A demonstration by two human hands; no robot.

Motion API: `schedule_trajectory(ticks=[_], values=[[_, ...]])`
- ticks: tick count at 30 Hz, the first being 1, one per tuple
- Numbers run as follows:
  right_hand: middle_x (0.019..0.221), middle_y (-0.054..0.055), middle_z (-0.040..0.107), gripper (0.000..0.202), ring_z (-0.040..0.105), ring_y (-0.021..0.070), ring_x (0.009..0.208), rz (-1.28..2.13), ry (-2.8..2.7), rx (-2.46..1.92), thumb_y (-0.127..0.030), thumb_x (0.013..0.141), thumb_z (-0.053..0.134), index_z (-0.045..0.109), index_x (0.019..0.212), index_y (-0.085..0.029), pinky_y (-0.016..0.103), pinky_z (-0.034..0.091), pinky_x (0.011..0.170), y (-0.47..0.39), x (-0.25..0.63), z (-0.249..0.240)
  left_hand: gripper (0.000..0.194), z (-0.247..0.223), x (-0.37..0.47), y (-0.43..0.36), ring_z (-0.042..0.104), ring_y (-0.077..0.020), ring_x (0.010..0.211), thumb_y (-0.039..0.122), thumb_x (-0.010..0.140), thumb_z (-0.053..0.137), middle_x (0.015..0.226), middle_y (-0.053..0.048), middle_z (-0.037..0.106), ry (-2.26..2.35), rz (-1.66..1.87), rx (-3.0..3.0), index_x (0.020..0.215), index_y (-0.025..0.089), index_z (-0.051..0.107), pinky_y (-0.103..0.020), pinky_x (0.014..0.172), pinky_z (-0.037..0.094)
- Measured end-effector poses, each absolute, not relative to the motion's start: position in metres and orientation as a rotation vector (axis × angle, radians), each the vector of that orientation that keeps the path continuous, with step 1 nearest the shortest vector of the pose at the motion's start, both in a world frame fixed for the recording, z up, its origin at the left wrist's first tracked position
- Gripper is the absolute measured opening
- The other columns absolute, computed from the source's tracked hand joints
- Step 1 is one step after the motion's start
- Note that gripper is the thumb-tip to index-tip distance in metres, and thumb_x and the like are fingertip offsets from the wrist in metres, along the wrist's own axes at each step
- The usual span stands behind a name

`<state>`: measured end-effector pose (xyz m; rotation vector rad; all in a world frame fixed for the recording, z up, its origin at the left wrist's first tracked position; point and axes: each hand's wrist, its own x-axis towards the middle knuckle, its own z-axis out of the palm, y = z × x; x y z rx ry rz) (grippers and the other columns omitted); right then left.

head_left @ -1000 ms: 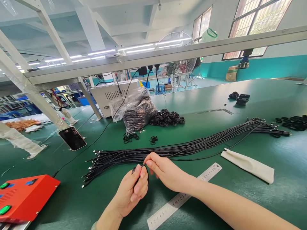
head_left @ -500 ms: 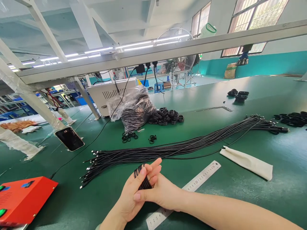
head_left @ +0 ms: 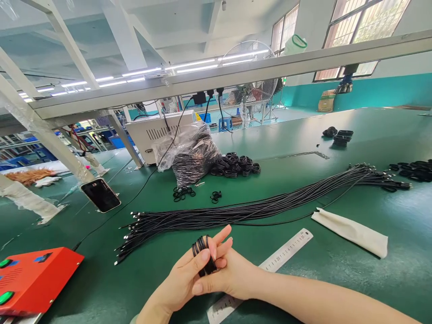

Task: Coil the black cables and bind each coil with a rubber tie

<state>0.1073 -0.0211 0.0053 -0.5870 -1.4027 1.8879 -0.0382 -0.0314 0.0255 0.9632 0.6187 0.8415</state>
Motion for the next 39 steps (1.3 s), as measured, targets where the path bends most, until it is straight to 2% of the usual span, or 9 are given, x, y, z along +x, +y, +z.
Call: schedule_trajectory(ticks=[4,8,11,17,24,26,30,35,39], values=[[0.065,-0.006,0.054,0.037,0.056,0.0119,0.065,1.876,-1.365,-0.717,-0.042,0.065,0.077,0.049,0.072,-0.019,0.026,0.046,0.065,-0.025,0.107,0.005,0.018,0.020,-0.039,-0.030,0.064,-0.0128,0.078,0.027,0.093,0.054,0.142,-0.010,0.054,0.615,0.785,0.977,0.082,0.020,0.066,-0.019,0.055,0.042],[0.069,-0.004,0.060,0.031,0.061,0.0139,0.067,1.876,-1.346,-0.739,-0.039,0.067,0.076,0.052,0.076,-0.020,0.029,0.049,0.068,-0.030,0.106,0.002,0.021,0.024,-0.045,-0.026,0.047,-0.0065,0.053,0.033,0.092,0.054,0.135,-0.014,0.058,0.666,0.685,1.150,0.085,0.018,0.067,-0.020,0.046,0.032],[0.069,-0.004,0.059,0.034,0.062,0.0144,0.068,1.851,-1.292,-0.731,-0.039,0.064,0.078,0.052,0.076,-0.020,0.029,0.050,0.069,-0.033,0.104,-0.001,0.026,0.029,-0.052,-0.021,0.044,-0.0072,0.053,0.038,0.090,0.055,0.135,-0.016,0.057,0.652,0.574,1.322,0.087,0.017,0.070,-0.023,0.049,0.034],[0.068,-0.004,0.061,0.043,0.062,0.0137,0.062,1.822,-1.242,-0.761,-0.047,0.065,0.077,0.048,0.082,-0.020,0.029,0.050,0.063,-0.036,0.099,-0.011,0.034,0.027,-0.063,-0.015,0.052,-0.0115,0.064,0.045,0.079,0.069,0.131,-0.018,0.059,0.522,0.489,1.205,0.101,0.019,0.071,-0.024,0.056,0.040],[0.053,-0.008,0.056,0.049,0.058,0.0127,0.045,1.739,-1.240,-0.830,-0.056,0.070,0.071,0.044,0.089,-0.020,0.025,0.047,0.048,-0.025,0.092,-0.029,0.034,0.006,-0.038,-0.017,0.047,-0.0065,0.040,0.043,0.090,0.054,0.095,-0.015,0.074,0.663,0.777,0.920,0.097,0.016,0.075,-0.023,0.041,0.038],[0.052,-0.009,0.053,0.043,0.057,0.0120,0.044,1.694,-1.285,-0.847,-0.052,0.075,0.066,0.042,0.090,-0.021,0.022,0.044,0.045,-0.022,0.093,-0.035,0.029,0.003,-0.030,-0.018,0.046,-0.0065,0.039,0.041,0.086,0.061,0.088,-0.012,0.074,0.705,0.804,0.901,0.089,0.016,0.076,-0.022,0.039,0.036],[0.061,-0.009,0.049,0.027,0.051,0.0086,0.045,1.544,-1.470,-0.836,-0.032,0.074,0.061,0.039,0.087,-0.023,0.020,0.040,0.044,-0.017,0.098,-0.044,0.024,0.010,-0.031,-0.022,0.054,-0.0111,0.055,0.039,0.080,0.070,0.087,-0.009,0.072,0.712,0.806,1.020,0.075,0.016,0.075,-0.024,0.053,0.042],[0.071,-0.006,0.054,0.038,0.056,0.0127,0.057,1.280,-1.784,-0.891,-0.018,0.062,0.058,0.040,0.094,-0.025,0.022,0.040,0.049,-0.012,0.104,-0.047,0.024,0.025,-0.044,-0.027,0.062,-0.0190,0.078,0.039,0.084,0.065,0.084,-0.008,0.070,0.623,0.660,1.136,0.078,0.018,0.076,-0.032,0.081,0.043],[0.074,-0.004,0.056,0.037,0.059,0.0147,0.064,1.188,-1.897,-0.902,-0.015,0.065,0.055,0.038,0.098,-0.024,0.023,0.041,0.056,-0.011,0.106,-0.047,0.026,0.026,-0.047,-0.025,0.062,-0.0233,0.088,0.039,0.085,0.063,0.086,-0.010,0.071,0.610,0.669,1.153,0.081,0.017,0.076,-0.033,0.087,0.040]])
